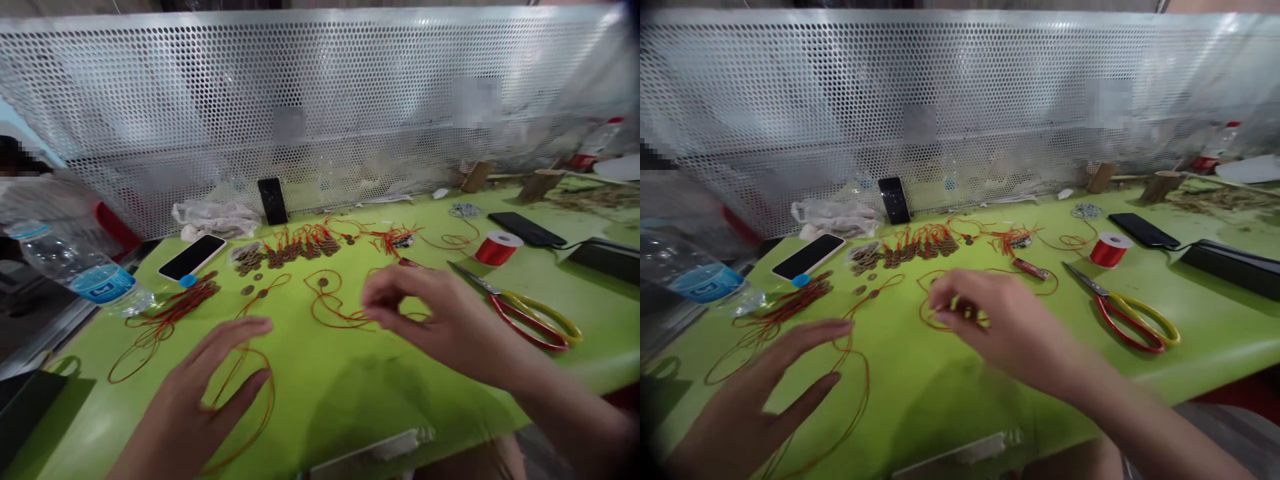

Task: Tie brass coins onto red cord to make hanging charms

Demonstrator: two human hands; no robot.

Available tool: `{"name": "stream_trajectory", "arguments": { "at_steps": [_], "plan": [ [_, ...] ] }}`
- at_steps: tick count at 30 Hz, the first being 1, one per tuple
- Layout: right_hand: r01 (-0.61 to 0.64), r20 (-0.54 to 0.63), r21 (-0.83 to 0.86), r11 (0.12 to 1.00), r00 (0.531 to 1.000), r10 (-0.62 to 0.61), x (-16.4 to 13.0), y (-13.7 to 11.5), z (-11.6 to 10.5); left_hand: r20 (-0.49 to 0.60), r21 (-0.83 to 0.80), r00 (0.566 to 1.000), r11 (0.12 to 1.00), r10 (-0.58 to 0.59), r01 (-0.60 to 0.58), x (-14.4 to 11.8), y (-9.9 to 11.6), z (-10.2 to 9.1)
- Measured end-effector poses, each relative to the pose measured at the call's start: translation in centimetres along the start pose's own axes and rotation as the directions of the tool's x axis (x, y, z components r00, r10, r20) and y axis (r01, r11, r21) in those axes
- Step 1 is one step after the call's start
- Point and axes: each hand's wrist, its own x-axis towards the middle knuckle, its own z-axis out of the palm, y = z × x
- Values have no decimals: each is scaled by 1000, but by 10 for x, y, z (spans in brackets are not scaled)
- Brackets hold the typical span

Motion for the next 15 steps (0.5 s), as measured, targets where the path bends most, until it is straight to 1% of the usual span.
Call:
{"name": "stream_trajectory", "arguments": {
  "at_steps": [1,2,3,4,5,6,7,8,11,13,15],
  "plan": [
    [66,54,-3,998,996,-66,11,-6,5,-4,-126,1000,992,-17,16,16,17,2],
    [122,94,0,993,988,-121,21,-10,10,29,-289,999,957,-15,23,31,32,6],
    [164,113,2,987,980,-163,29,-11,13,111,-437,994,898,-2,51,44,45,9],
    [188,114,-2,982,976,-186,34,-11,16,139,-547,990,834,1,76,56,56,14],
    [196,105,-10,981,975,-194,38,-9,18,171,-619,985,778,-1,108,65,63,18],
    [189,91,-18,982,978,-187,39,-6,19,179,-669,984,733,-4,125,72,67,21],
    [173,76,-24,985,982,-170,39,-3,20,195,-686,981,713,-16,148,78,68,25],
    [152,62,-25,988,987,-150,36,2,21,212,-681,977,712,-28,169,81,66,28],
    [82,38,-8,997,996,-82,25,22,24,272,-573,960,790,-69,219,85,50,38],
    [20,22,-18,1000,1000,-19,17,44,23,298,-497,950,835,-91,236,85,37,46],
    [-83,-12,-77,994,997,82,14,75,15,330,-454,937,852,-113,262,83,27,54]
  ]
}}
